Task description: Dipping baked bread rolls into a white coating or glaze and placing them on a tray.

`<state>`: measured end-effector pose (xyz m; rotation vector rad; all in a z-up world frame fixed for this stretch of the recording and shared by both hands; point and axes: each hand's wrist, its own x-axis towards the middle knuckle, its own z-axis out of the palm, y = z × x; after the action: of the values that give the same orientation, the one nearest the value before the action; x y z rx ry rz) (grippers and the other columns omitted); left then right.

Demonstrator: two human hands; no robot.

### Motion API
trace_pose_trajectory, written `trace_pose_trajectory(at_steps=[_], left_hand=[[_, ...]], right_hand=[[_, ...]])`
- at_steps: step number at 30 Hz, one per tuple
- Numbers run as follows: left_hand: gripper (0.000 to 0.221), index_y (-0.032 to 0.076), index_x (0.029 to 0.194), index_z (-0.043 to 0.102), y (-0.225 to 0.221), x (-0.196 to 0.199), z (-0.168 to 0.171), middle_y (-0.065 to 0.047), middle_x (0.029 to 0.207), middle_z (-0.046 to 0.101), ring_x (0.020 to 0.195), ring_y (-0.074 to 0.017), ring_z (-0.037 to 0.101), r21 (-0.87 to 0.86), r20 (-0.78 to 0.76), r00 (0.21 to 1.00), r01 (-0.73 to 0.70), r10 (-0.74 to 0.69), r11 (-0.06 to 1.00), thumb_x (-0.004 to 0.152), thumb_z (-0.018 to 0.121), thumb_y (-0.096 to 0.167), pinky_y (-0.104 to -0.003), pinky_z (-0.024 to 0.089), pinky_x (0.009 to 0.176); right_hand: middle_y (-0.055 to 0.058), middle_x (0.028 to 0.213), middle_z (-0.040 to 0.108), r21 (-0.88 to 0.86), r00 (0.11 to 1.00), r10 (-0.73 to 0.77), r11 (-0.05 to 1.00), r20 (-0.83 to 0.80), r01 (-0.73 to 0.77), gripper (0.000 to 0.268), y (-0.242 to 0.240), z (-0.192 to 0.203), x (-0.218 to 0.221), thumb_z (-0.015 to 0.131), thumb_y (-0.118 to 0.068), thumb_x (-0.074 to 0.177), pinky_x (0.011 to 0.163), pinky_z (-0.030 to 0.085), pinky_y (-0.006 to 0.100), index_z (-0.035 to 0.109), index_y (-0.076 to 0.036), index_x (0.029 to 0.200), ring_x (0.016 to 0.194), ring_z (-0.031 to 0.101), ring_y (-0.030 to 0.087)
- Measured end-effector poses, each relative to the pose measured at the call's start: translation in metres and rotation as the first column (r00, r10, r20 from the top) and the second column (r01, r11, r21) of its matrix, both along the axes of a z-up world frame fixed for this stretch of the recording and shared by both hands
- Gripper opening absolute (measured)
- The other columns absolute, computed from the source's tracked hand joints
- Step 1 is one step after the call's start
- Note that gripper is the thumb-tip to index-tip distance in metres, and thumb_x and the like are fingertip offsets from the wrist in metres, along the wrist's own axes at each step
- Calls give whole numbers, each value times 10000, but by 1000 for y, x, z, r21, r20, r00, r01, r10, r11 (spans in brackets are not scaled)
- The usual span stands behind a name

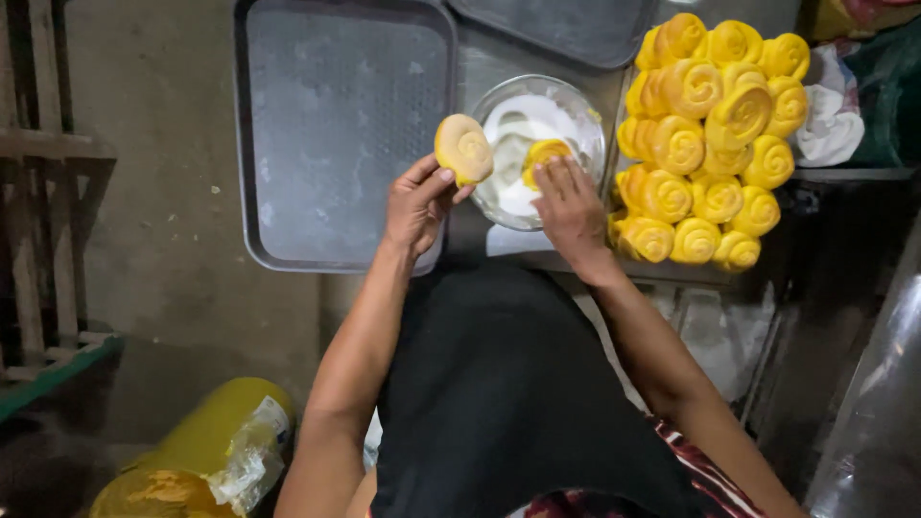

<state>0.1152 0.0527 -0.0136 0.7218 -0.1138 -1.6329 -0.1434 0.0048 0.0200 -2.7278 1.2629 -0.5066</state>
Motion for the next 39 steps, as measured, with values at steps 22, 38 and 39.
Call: trace_pose_trajectory(at_steps=[22,38,39], left_hand=[[226,74,869,740,-34,-62,3,-137,958,687,950,-304,627,186,457,-730,637,509,748,880,579,233,-421,526,759],[163,-31,1056,764,-37,-39,-42,-88,893,739,727,-174,678,176,357,925,70,-129,982,922,773,62,-324,600,677],[167,-12,1074,762,-36,-44,-33,-80,940,757,779,-165,710,111,416,908,-9,-38,994,926,755,65,-310,614,727]], right_hand=[[119,1178,706,-101,966,137,982,-220,-162,412,-25,2,-20,752,-129,852,853,514,451,657,-33,1241,1056,649,309],[99,1124,718,841,317,-809,356,495,-407,253,-49,-35,-76,659,-91,1011,909,609,422,649,-1,1247,936,712,227],[101,1122,726,795,468,-661,578,587,-182,272,-41,-38,-70,659,-102,1008,915,579,437,637,-15,1264,969,708,256]])
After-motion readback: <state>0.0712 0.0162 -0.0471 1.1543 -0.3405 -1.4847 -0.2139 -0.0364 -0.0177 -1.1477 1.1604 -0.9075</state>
